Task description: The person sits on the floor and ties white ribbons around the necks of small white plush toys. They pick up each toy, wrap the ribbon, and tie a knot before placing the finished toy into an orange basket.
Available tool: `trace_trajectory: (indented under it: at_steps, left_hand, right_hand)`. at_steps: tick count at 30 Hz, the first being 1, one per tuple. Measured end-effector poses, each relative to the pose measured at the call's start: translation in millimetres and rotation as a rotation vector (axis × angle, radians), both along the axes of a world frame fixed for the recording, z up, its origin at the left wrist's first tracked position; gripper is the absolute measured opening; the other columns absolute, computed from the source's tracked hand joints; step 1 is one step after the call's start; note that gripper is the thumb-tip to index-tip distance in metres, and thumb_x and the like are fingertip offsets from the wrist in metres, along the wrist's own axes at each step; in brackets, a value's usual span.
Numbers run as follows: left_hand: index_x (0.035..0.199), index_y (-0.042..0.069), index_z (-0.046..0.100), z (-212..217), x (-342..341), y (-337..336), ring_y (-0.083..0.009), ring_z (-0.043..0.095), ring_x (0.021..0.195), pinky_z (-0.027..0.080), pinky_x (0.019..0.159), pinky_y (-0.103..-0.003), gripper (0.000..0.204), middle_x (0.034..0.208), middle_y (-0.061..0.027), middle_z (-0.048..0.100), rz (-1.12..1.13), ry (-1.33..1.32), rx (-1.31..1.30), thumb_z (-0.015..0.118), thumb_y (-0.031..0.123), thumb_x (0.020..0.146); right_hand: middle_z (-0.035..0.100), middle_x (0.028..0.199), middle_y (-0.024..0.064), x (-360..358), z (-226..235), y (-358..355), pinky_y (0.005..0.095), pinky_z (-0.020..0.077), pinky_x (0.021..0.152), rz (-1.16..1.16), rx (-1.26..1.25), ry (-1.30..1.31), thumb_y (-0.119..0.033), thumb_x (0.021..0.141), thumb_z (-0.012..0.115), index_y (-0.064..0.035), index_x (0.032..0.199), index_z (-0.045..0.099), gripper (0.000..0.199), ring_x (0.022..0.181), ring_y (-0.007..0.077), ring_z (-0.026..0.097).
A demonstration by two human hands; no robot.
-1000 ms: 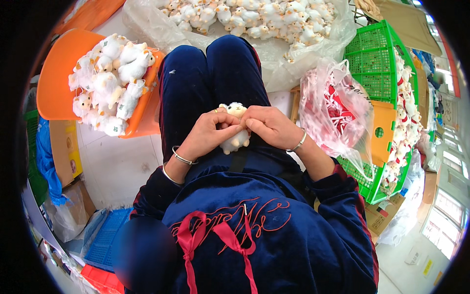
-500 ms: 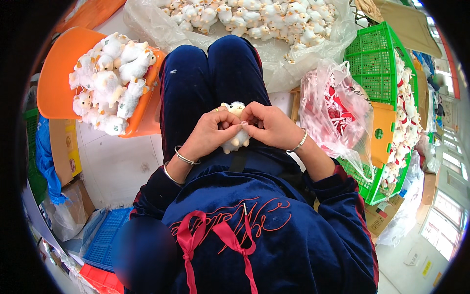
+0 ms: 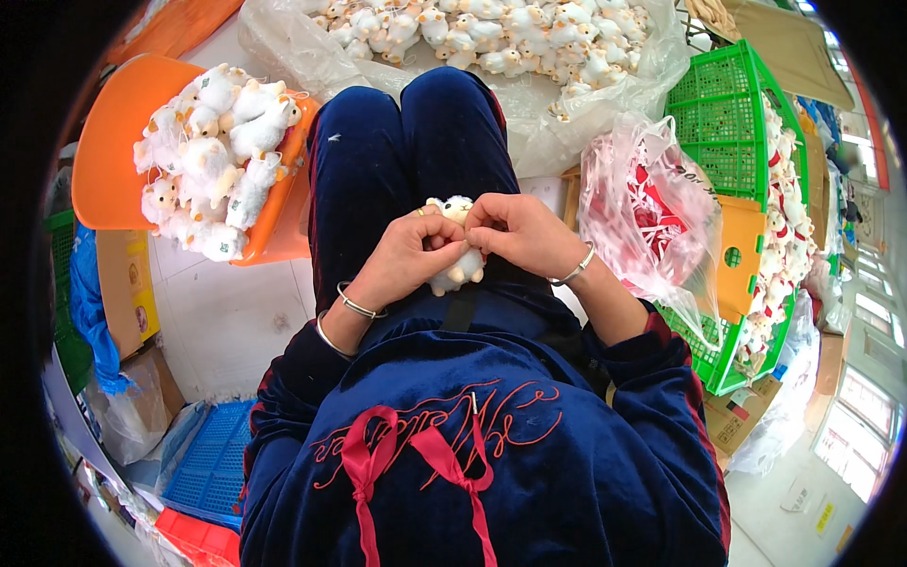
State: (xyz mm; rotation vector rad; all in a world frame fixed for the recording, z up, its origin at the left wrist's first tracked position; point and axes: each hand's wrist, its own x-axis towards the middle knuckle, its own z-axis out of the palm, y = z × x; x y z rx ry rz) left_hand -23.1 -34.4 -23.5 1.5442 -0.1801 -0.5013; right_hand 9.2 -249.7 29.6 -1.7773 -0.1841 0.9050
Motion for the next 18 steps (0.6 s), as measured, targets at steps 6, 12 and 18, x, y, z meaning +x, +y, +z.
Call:
trace_trajectory:
  at_steps: [6, 12, 18]
  left_hand:
    - [0.089, 0.002, 0.072, 2.9, 2.1, 1.9, -0.0072, 0.054, 0.064, 0.044, 0.059, -0.025, 0.013, 0.071, 0.0003, 0.059, -0.045, -0.002, 0.01, 0.075, 0.015, 0.089]
    - [0.091, 0.002, 0.073, 3.5, 4.9, 5.8, -0.0058, 0.055, 0.067, 0.045, 0.06, -0.024, 0.012, 0.074, 0.0004, 0.062, -0.094, 0.041, -0.041, 0.074, 0.014, 0.091]
    - [0.094, 0.004, 0.074, 0.5, 3.8, 6.7, -0.004, 0.049, 0.068, 0.04, 0.061, -0.022, 0.011, 0.078, 0.0034, 0.057, -0.085, 0.039, -0.058, 0.076, 0.014, 0.091]
  right_hand:
    - [0.068, 0.084, 0.004, 7.1, 11.2, 7.9, 0.0244, 0.0548, 0.07, 0.034, -0.109, 0.009, -0.009, 0.098, 0.067, 0.0035, 0.094, 0.066, 0.013, 0.077, 0.0096, 0.065]
    - [0.071, 0.087, 0.0076, 23.7, 2.2, 2.3, 0.0244, 0.0569, 0.069, -0.046, -0.008, 0.263, -0.011, 0.098, 0.068, 0.004, 0.097, 0.068, 0.015, 0.078, 0.0125, 0.07]
    - [0.071, 0.087, 0.0058, 18.9, 4.9, 0.5, 0.0242, 0.0555, 0.07, -0.04, 0.062, 0.231, -0.012, 0.097, 0.069, 0.0041, 0.097, 0.069, 0.017, 0.076, 0.011, 0.068]
